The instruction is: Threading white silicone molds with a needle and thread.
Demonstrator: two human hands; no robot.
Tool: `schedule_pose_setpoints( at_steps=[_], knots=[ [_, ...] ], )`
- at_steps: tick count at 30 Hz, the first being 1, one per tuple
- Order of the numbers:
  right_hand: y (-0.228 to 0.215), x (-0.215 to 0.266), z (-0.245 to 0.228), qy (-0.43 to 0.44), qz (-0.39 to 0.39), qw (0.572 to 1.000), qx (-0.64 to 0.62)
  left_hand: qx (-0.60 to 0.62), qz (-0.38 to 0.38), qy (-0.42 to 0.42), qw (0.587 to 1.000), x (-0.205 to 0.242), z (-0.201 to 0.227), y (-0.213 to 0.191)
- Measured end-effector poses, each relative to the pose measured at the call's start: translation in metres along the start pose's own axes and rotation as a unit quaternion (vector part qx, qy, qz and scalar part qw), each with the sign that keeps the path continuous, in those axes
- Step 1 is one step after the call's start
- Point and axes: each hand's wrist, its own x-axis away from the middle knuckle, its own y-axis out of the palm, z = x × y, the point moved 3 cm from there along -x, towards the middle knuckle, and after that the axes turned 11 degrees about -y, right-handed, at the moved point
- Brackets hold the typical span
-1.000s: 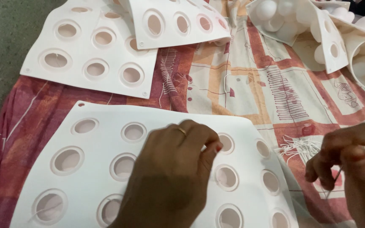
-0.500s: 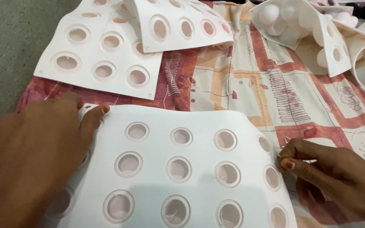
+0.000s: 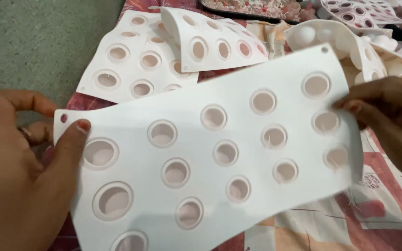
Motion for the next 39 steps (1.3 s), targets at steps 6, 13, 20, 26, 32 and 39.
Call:
schedule_pose_setpoints(
  at_steps=[6, 13, 20, 26, 32, 39],
  knots=[
    [0.030, -0.036, -0.117, -0.178, -0.025, 0.944, 0.278, -0.438, -0.117, -0.136, 0.881, 0.004, 0.000, 0.009],
    [0.039, 0.011, -0.107, -0.006, -0.006, 0.999, 0.035, -0.345, -0.013, 0.112, 0.932, 0.014, -0.006, 0.020],
    [0.048, 0.076, -0.050, 0.118, 0.039, 0.947, -0.296, 0.053, -0.162, 0.402, 0.900, 0.066, 0.054, 0.072],
    [0.093, 0.089, -0.072, 0.258, -0.130, 0.838, -0.463, 0.209, -0.356, 0.288, 0.864, 0.083, 0.052, 0.097],
    [0.100, 0.092, -0.107, 0.204, -0.249, 0.879, -0.350, 0.318, -0.419, 0.143, 0.839, 0.062, 0.031, 0.105],
    [0.081, 0.087, -0.122, 0.111, -0.312, 0.935, -0.124, 0.425, -0.468, 0.090, 0.769, 0.070, 0.020, 0.128]
  ],
)
